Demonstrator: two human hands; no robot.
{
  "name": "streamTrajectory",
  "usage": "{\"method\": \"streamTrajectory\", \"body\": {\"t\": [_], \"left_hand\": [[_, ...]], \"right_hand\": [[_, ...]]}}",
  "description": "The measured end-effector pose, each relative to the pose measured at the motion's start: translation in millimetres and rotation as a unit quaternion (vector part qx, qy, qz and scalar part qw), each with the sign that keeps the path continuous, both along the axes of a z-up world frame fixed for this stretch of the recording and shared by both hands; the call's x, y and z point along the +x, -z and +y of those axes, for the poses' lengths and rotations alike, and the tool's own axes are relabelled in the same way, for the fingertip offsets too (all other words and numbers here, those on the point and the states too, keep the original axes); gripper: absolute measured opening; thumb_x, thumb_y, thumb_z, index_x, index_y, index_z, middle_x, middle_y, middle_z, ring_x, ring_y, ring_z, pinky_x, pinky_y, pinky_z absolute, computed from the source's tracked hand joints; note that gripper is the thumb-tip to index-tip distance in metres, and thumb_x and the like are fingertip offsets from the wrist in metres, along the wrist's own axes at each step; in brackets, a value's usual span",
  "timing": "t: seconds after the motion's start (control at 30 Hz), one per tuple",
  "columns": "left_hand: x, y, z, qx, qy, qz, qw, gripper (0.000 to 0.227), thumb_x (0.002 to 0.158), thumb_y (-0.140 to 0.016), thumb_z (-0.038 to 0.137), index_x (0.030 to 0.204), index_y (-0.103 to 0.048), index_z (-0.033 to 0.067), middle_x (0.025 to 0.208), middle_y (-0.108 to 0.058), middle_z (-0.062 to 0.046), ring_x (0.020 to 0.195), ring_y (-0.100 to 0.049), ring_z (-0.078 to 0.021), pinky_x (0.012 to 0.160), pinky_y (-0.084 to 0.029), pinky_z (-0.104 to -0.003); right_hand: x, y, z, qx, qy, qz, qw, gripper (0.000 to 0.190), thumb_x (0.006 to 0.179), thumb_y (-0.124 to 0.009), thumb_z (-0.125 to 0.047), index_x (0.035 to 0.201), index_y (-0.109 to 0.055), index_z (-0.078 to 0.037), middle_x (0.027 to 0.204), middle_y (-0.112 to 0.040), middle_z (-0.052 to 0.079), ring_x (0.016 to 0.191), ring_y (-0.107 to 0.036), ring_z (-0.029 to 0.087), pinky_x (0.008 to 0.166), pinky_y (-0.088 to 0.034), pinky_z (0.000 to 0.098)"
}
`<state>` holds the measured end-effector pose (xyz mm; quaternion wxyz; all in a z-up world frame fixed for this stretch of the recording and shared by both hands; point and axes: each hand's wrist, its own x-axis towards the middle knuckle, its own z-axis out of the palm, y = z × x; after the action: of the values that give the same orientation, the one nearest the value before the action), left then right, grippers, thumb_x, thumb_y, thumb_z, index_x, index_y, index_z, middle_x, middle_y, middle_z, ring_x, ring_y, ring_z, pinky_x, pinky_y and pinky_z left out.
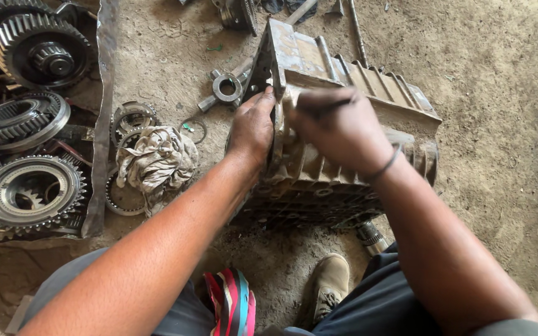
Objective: The person uses a metal scraper to remove residue from the surface of a large metal gearbox housing. The person holds the housing steady with one hand while scraping with the other, working across the top and side surfaces.
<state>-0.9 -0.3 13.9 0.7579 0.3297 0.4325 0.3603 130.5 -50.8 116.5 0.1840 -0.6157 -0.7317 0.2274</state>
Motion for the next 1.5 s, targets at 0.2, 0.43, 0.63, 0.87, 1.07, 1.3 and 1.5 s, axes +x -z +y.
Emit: {"method": "streamTrajectory", "body": {"t": [0.2, 0.43, 0.63, 0.87, 1.07, 1.3, 1.5], "left_hand": [[1.6, 3.3, 1.4, 0.030, -0.007, 0.006, 1.000, 0.046, 0.103, -0.042, 0.039, 0.114, -0.070, 0.0053, 0.095, -0.074, -0.006, 0.087, -0.069, -0.0157, 0.079, -0.056, -0.031], [5.9, 10.7, 4.9, -0.003, -0.013, 0.032, 0.999, 0.044, 0.101, -0.043, 0.039, 0.116, -0.069, 0.0063, 0.095, -0.072, -0.007, 0.087, -0.067, -0.0164, 0.079, -0.056, -0.035], [5.4, 11.6, 3.9, 0.030, 0.000, 0.096, 0.995, 0.046, 0.102, -0.040, 0.040, 0.105, -0.072, 0.0080, 0.094, -0.074, -0.006, 0.089, -0.069, -0.0146, 0.085, -0.056, -0.032], [4.6, 3.8, 2.1, 0.024, -0.012, 0.079, 0.996, 0.044, 0.102, -0.042, 0.041, 0.100, -0.072, 0.0094, 0.090, -0.072, -0.005, 0.086, -0.067, -0.0139, 0.080, -0.055, -0.033], [5.5, 5.8, 1.7, 0.015, -0.016, 0.080, 0.997, 0.040, 0.101, -0.041, 0.040, 0.102, -0.070, 0.0129, 0.091, -0.071, -0.004, 0.087, -0.067, -0.0148, 0.082, -0.055, -0.035], [10.8, 21.0, 5.9, 0.053, -0.011, 0.098, 0.994, 0.045, 0.104, -0.039, 0.040, 0.099, -0.070, 0.0089, 0.090, -0.069, -0.005, 0.089, -0.066, -0.0145, 0.083, -0.055, -0.033], [10.7, 15.1, 4.8, -0.019, -0.015, -0.002, 1.000, 0.040, 0.103, -0.039, 0.037, 0.098, -0.067, 0.0087, 0.088, -0.068, -0.007, 0.083, -0.066, -0.0195, 0.077, -0.059, -0.042]], "right_hand": [[0.6, 0.8, -7.7, -0.123, 0.110, 0.052, 0.985, 0.019, 0.099, -0.062, -0.021, 0.088, -0.075, -0.012, 0.079, -0.080, -0.001, 0.045, -0.071, 0.009, 0.038, -0.050, 0.0264], [6.9, 9.0, -20.4, -0.067, 0.085, 0.059, 0.992, 0.017, 0.099, -0.064, -0.015, 0.085, -0.072, -0.009, 0.062, -0.072, 0.004, 0.044, -0.069, 0.010, 0.034, -0.052, 0.0259], [20.3, 24.4, -28.0, 0.058, -0.007, 0.043, 0.997, 0.026, 0.102, -0.064, -0.017, 0.076, -0.065, -0.011, 0.062, -0.066, -0.002, 0.052, -0.069, 0.007, 0.042, -0.051, 0.0266], [13.3, 53.9, -27.5, 0.298, -0.043, -0.108, 0.948, 0.027, 0.101, -0.068, -0.015, 0.076, -0.060, -0.009, 0.065, -0.059, 0.005, 0.054, -0.056, 0.019, 0.054, -0.043, 0.0371], [9.7, 49.3, -33.5, 0.302, -0.046, -0.138, 0.942, 0.026, 0.101, -0.067, -0.012, 0.076, -0.059, -0.009, 0.064, -0.058, 0.005, 0.053, -0.054, 0.019, 0.052, -0.042, 0.0365], [7.6, 57.9, -30.4, 0.297, -0.011, -0.117, 0.948, 0.030, 0.102, -0.064, -0.011, 0.073, -0.056, -0.009, 0.059, -0.057, 0.003, 0.045, -0.049, 0.016, 0.043, -0.036, 0.0332], [11.2, 69.9, -33.8, 0.342, -0.012, -0.092, 0.935, 0.033, 0.106, -0.062, -0.014, 0.074, -0.051, -0.011, 0.061, -0.053, 0.002, 0.049, -0.047, 0.014, 0.046, -0.035, 0.0330]]}}
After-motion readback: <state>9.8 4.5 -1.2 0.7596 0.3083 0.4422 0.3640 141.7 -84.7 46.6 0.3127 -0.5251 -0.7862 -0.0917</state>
